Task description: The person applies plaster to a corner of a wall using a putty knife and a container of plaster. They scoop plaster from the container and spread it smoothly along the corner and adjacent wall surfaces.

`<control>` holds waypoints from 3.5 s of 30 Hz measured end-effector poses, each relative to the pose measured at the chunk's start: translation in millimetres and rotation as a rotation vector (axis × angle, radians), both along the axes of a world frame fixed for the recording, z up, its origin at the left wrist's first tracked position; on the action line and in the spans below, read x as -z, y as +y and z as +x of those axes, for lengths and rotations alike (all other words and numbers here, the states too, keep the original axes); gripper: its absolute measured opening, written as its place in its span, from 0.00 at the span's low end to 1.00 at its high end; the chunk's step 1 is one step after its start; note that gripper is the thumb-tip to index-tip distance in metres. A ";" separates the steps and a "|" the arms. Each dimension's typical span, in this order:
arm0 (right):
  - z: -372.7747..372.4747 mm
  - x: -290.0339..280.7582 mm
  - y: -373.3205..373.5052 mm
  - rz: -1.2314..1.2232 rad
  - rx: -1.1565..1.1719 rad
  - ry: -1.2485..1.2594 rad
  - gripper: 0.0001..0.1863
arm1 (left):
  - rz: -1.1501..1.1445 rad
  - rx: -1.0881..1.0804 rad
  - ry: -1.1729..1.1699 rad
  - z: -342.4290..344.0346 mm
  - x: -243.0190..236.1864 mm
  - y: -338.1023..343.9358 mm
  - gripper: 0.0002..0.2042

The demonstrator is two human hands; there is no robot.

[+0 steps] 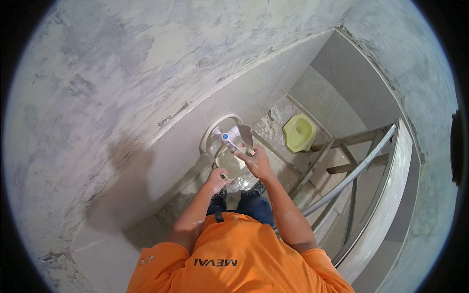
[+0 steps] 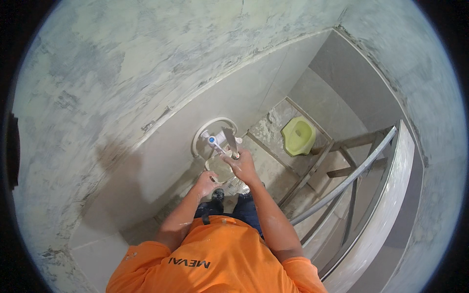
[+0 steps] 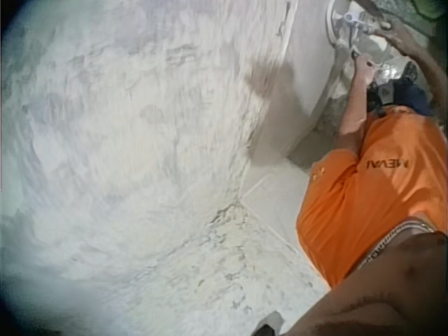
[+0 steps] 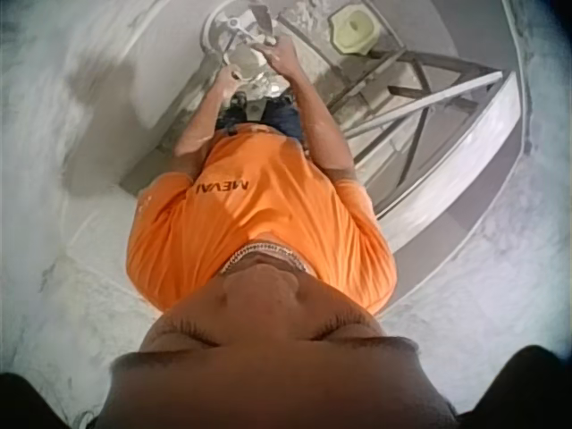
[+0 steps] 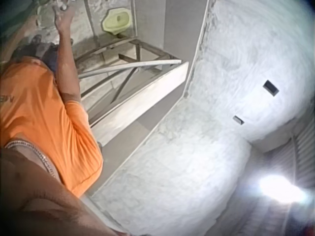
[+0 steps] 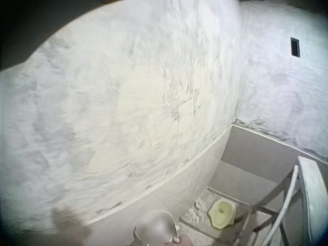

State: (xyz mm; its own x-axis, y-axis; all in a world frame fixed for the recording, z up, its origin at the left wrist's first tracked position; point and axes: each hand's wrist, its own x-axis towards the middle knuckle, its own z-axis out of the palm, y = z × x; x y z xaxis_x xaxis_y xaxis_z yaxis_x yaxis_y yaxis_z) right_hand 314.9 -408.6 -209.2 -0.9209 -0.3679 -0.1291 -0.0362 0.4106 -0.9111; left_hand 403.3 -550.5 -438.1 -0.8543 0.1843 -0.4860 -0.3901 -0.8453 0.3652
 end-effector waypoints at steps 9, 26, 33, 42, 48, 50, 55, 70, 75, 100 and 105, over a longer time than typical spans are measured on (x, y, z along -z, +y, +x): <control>-7.2 -7.3 9.3 0.032 -0.077 0.143 0.13 | 0.149 -0.052 0.080 -3.9 -22.3 13.3 0.29; -46.4 -5.3 -2.4 0.216 -0.037 0.363 0.10 | 0.051 -0.110 0.048 -20.2 -12.0 15.1 0.25; -23.6 -0.8 -7.9 0.124 0.090 0.396 0.09 | 0.048 -0.150 0.060 -23.5 -9.4 12.3 0.24; 27.4 0.8 -5.7 0.086 0.046 0.160 0.13 | 0.042 -0.044 -0.036 -32.4 14.0 5.7 0.26; 15.0 2.1 16.2 0.028 -0.036 0.207 0.15 | 0.046 -0.009 0.013 -35.7 2.5 17.4 0.29; 9.7 2.2 9.9 0.122 -0.061 0.228 0.15 | 0.033 -0.005 0.028 -36.1 2.2 19.2 0.24; -20.2 2.4 -2.6 0.167 -0.057 0.382 0.12 | 0.091 -0.021 0.025 -38.7 11.4 11.8 0.29; 10.3 -20.1 20.1 0.195 -0.069 0.138 0.17 | -0.099 0.053 -0.119 -32.7 -19.5 8.3 0.22; -16.3 -72.4 54.3 0.355 0.016 0.253 0.21 | -0.474 0.411 0.333 -33.9 38.1 18.5 0.22; 54.1 -179.0 202.3 0.182 0.299 0.552 0.24 | 0.402 0.149 0.468 -119.4 -291.4 104.9 0.38; 49.8 -171.5 197.8 0.261 0.175 0.652 0.23 | 0.137 0.157 0.272 -111.3 -260.0 108.0 0.35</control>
